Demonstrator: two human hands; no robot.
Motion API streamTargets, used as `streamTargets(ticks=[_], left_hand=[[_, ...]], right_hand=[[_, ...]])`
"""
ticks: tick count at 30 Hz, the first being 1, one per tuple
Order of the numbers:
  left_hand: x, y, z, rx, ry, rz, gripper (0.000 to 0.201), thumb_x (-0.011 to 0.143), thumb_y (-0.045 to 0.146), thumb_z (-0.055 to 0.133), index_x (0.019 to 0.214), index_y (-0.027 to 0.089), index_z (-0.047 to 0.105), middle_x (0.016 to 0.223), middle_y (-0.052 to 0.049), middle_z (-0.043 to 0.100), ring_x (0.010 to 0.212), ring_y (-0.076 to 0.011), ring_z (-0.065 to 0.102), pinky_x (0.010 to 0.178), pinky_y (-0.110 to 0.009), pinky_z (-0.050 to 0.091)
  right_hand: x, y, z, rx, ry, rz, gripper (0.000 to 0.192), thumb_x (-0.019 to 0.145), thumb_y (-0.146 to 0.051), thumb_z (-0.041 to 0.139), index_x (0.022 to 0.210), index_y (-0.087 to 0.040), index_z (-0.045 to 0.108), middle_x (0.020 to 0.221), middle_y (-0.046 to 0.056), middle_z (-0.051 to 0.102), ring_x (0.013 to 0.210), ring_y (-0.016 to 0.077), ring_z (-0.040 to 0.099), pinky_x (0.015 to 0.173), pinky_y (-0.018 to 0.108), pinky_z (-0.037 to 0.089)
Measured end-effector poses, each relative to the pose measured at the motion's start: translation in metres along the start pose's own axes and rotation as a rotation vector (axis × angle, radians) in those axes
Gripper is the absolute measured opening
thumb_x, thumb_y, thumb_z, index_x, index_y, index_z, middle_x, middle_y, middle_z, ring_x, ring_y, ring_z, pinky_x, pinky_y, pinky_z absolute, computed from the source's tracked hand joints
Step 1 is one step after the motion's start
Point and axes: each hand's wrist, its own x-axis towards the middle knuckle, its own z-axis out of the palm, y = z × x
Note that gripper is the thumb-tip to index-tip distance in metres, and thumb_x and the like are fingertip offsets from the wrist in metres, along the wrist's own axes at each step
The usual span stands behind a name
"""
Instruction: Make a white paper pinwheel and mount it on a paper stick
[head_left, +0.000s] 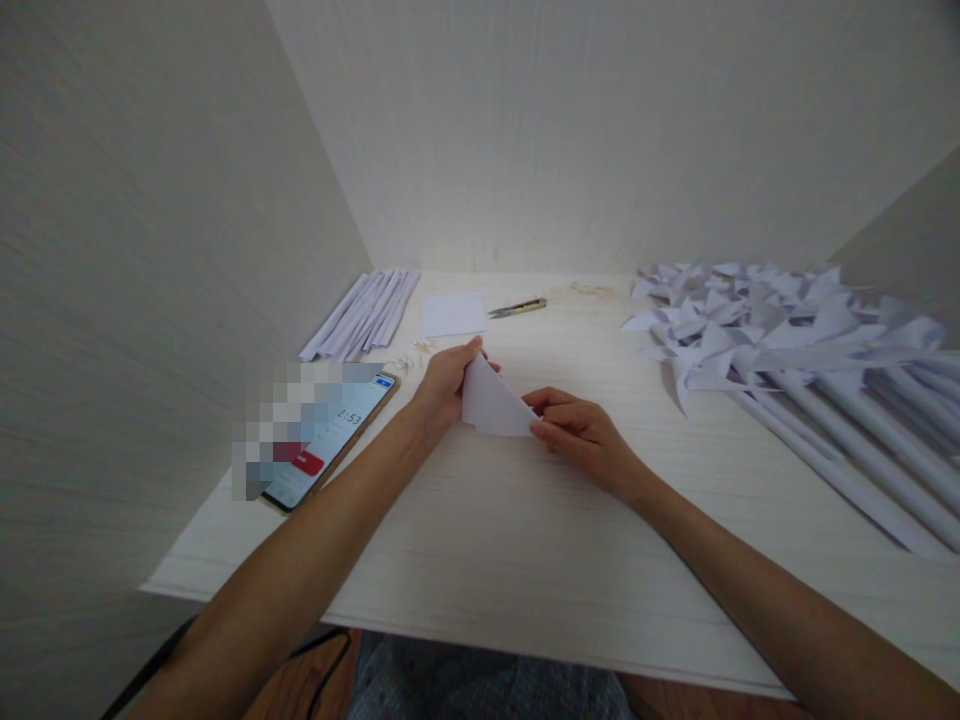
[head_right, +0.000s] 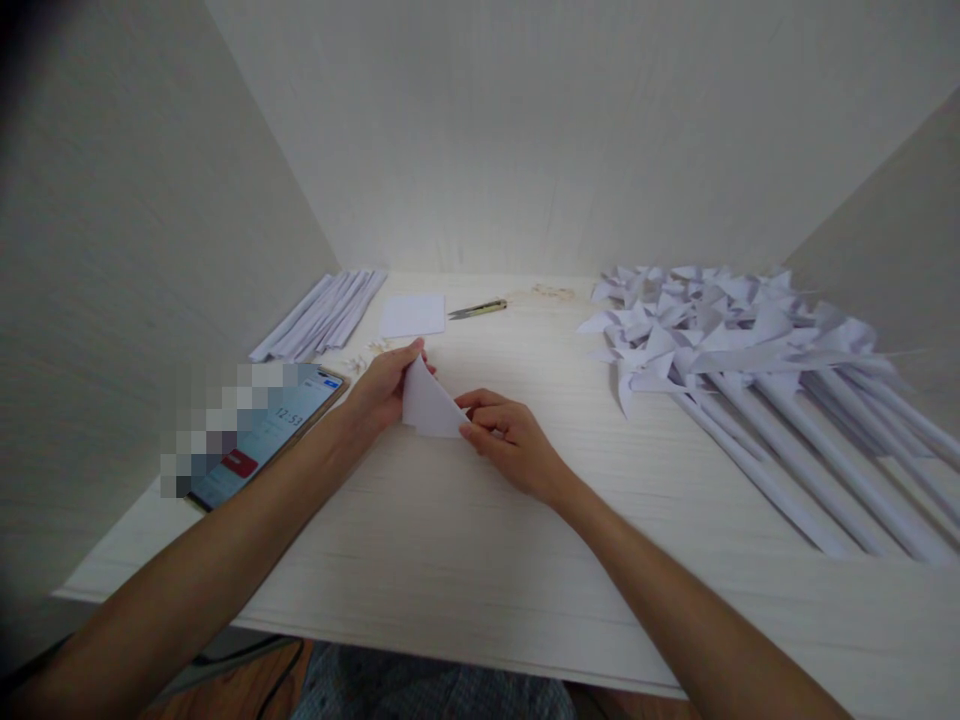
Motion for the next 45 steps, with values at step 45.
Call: streamTargets(ticks=[45], left_hand=[[-0.026,-0.032,0.017,0.453,0.215,0.755,0.026,0.076,0.032,0.050,0.054,0.017,0.048,0.048,0.005,0.040,0.046,-0.0085,0.035,0.044,-0.022,0.027]], right_hand=[[-0.002,-0.007,0.018,-0.208,0.134,0.147,0.032,0.081,-0.030,0.038,0.052,-0.019,0.028,0.049,-0.005,0.029,0.047,0.0075,0.028,0.045,0.022,0.022]])
